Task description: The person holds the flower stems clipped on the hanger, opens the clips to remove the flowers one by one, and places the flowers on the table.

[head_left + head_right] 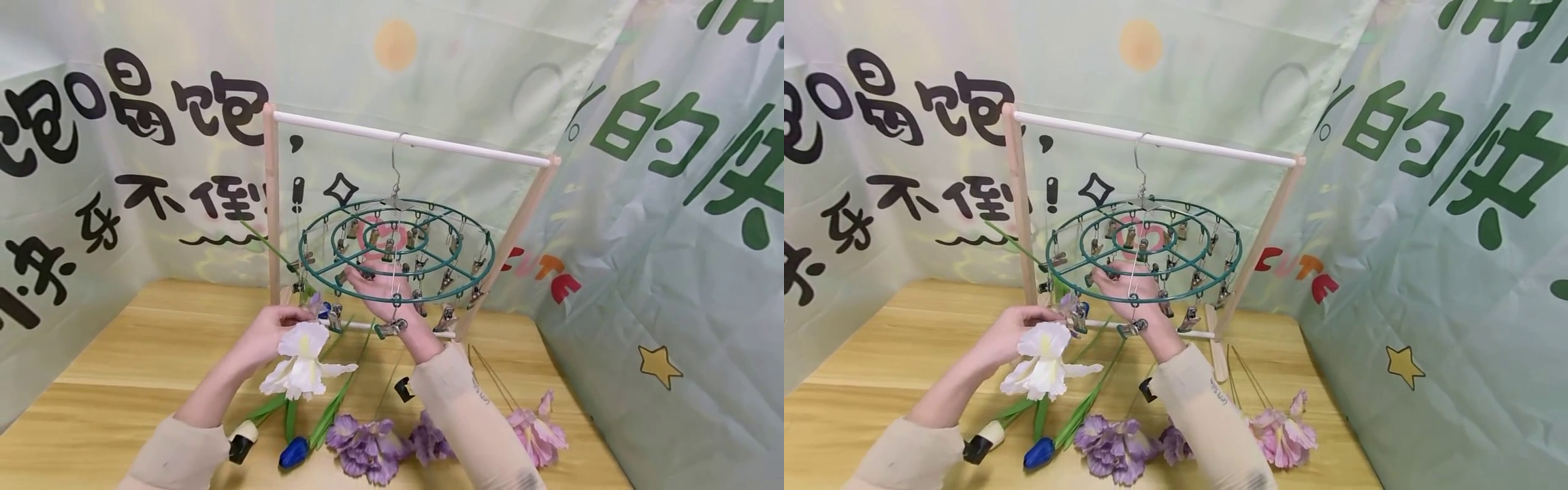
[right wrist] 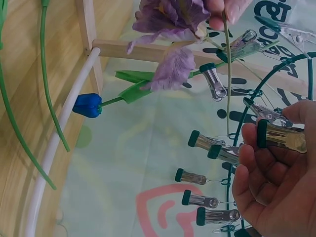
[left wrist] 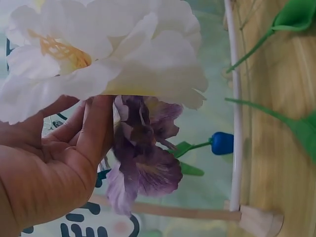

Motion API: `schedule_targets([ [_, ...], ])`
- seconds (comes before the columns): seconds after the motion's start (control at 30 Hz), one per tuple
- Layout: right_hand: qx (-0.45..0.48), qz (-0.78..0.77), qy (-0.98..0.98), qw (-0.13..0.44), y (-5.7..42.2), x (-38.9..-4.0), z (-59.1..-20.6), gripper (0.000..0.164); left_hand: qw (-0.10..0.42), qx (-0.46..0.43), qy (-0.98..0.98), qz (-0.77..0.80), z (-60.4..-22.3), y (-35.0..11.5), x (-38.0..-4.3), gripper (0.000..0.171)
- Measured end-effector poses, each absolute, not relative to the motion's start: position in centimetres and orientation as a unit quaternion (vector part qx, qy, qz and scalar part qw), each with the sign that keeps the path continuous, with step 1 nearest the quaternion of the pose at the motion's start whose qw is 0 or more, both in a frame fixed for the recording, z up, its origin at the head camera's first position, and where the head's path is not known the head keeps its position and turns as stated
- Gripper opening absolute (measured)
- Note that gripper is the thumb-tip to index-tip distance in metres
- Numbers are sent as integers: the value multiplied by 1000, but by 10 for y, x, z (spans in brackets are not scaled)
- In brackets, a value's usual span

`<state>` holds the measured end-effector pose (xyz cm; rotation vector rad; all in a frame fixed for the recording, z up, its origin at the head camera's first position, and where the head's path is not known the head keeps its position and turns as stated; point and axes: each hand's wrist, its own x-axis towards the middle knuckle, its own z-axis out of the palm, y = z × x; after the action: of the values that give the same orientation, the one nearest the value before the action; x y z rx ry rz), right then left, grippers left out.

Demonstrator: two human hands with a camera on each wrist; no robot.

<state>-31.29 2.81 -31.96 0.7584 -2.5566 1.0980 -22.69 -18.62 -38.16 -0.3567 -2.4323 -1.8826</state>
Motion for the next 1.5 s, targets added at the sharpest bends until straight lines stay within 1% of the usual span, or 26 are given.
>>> schedule_targets([
  [0.2,268,374,-878,133,32,-315,-320,48,9,-122,-812,-570,-378,-193,-216,28],
  [0.37,271,382,-873,138,33,-316,-322,51,-1,-120,-837,-533,-376,-198,-207,17],
  [0.57,269,374,-879,122,32,-317,-320,50,16,-135,-869,-475,-372,-209,-196,13],
  [0.77,280,378,-872,133,33,-316,-320,51,22,-127,-893,-432,-367,-226,-185,8],
  [0.93,277,393,-867,131,34,-315,-321,51,40,-123,-914,-385,-365,-245,-173,8],
  [1.1,270,374,-878,125,34,-314,-321,50,49,-114,-928,-350,-366,-267,-166,11],
  [1.3,278,376,-873,136,34,-314,-321,51,61,-96,-943,-314,-371,-295,-159,9],
  [1.5,280,391,-866,137,33,-316,-325,52,77,-78,-951,-290,-379,-320,-151,11],
])
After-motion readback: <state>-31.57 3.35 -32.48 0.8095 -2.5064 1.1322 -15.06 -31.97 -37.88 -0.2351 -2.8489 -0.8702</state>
